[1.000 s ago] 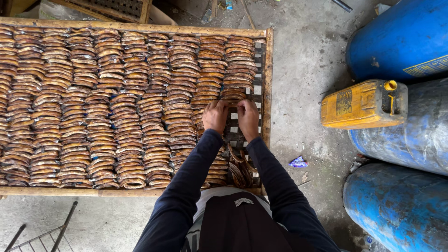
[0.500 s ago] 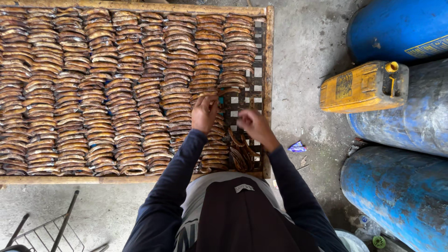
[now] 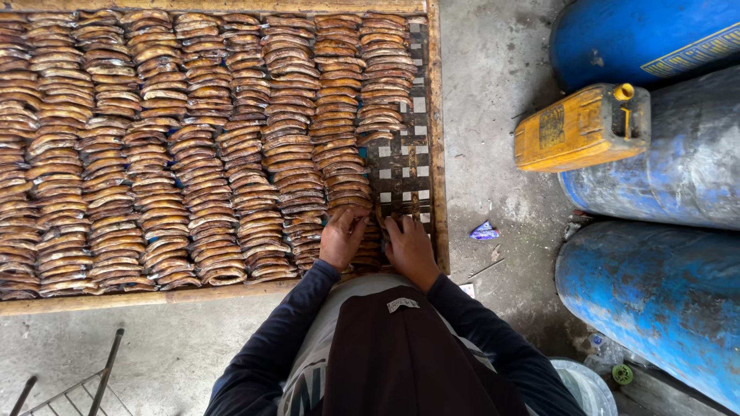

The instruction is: The person takes dried banana pieces from a plastic-lined bag and from a partially filled bamboo tray and lays them in neat rows across the empty section of the tray, pressing them flat by hand to fill the drying tray surface.

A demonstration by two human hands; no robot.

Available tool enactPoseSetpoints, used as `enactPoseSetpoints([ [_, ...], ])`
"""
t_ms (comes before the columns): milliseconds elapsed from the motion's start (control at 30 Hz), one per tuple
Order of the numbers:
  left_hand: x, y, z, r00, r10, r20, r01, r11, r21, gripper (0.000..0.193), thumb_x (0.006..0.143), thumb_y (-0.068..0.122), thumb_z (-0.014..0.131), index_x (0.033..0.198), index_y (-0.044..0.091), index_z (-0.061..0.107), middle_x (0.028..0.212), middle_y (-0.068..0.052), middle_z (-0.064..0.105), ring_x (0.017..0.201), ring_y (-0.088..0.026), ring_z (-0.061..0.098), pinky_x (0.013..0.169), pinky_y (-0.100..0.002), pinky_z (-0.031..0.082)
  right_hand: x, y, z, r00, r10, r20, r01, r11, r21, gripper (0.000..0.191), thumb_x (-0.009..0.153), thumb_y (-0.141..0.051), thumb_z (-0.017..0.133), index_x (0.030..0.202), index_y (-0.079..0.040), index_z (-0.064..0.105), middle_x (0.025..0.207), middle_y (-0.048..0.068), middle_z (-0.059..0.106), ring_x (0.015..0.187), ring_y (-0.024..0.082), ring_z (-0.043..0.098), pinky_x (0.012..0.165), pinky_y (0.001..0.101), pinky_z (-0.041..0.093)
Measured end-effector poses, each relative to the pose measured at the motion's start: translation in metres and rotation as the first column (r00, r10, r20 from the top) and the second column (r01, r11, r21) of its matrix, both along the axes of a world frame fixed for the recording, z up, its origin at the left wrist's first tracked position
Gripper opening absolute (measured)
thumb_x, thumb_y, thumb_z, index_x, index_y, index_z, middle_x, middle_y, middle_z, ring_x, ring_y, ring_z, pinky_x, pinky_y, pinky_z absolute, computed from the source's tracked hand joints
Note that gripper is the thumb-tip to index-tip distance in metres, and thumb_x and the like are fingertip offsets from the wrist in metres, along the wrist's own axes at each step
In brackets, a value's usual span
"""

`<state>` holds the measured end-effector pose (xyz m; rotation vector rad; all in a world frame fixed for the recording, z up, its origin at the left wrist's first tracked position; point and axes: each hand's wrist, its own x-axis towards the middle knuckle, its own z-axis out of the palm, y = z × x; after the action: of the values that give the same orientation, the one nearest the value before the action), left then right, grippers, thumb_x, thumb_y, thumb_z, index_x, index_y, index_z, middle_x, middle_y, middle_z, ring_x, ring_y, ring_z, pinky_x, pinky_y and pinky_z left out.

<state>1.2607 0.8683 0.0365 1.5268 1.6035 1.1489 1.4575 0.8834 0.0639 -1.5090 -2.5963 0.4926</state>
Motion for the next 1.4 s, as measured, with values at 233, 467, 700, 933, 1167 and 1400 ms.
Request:
enactPoseSetpoints([
  [233,-0.012,-0.027,-0.004,0.995,-0.090,0.043,0.090,0.996,-0.011,0.014,0.096,0.014,0.071,0.108,0.008,0.072,0.104,-0.010,0.072,0.081,-0.027,0.070,0.070,-0.039,0.056,-0.012,-0.020,-0.023,0.982,-0.170,-0.077,0.166,0.984,-0.065,0.054,0.077,-0.007,0.076,0.127,-0.005,0.057,0.110,0.024,0.053,0.098,0.044,0.057,0.081,0.0515,0.050],
  [467,-0.012,-0.049,-0.035,0.900,-0.186,0.395,0.324,0.890,-0.320,0.027,0.103,0.023,0.062,0.125,0.007,0.066,0.107,-0.012,0.074,0.093,-0.022,0.074,0.078,-0.038,0.062,0.036,0.004,-0.036,0.701,-0.572,-0.425,0.372,0.802,-0.466,0.049,0.081,-0.005,0.074,0.126,-0.001,0.056,0.105,0.013,0.068,0.095,0.023,0.066,0.082,0.0376,0.054],
  [700,0.029,-0.036,-0.062,0.807,-0.249,0.535,0.492,0.784,-0.377,0.052,0.105,0.035,0.057,0.145,0.001,0.048,0.133,-0.019,0.063,0.122,-0.029,0.063,0.099,-0.043,0.054,0.034,0.010,-0.024,0.467,-0.739,-0.485,0.216,0.627,-0.748,0.049,0.082,0.000,0.070,0.128,0.000,0.053,0.110,0.008,0.065,0.096,0.017,0.064,0.080,0.0315,0.054],
  [933,0.070,-0.018,-0.053,0.854,-0.025,0.519,0.363,0.743,-0.562,0.067,0.103,0.046,0.052,0.149,-0.002,0.042,0.136,-0.021,0.060,0.118,-0.030,0.063,0.096,-0.042,0.053,0.042,0.011,-0.029,0.649,-0.586,-0.484,0.259,0.769,-0.584,0.055,0.087,-0.007,0.072,0.136,0.000,0.048,0.121,0.013,0.066,0.106,0.020,0.066,0.088,0.0332,0.056],
  [1167,0.116,-0.009,-0.050,0.847,0.183,0.500,0.164,0.804,-0.572,0.064,0.101,0.045,0.056,0.137,-0.007,0.056,0.125,-0.026,0.069,0.110,-0.030,0.068,0.091,-0.039,0.053,0.063,0.011,-0.046,0.658,-0.502,-0.562,0.173,0.826,-0.536,0.047,0.100,-0.013,0.062,0.144,-0.005,0.049,0.128,0.011,0.065,0.115,0.022,0.065,0.094,0.0340,0.054],
  [1400,0.148,-0.022,-0.054,0.975,-0.152,-0.165,0.092,0.942,-0.324,0.064,0.099,0.050,0.066,0.148,0.010,0.058,0.139,-0.025,0.052,0.125,-0.048,0.048,0.104,-0.051,0.043,0.100,0.026,-0.056,0.348,-0.829,-0.437,-0.036,0.454,-0.890,0.030,0.106,-0.026,0.052,0.132,-0.012,0.059,0.116,0.006,0.063,0.089,0.017,0.065,0.068,0.0362,0.057],
])
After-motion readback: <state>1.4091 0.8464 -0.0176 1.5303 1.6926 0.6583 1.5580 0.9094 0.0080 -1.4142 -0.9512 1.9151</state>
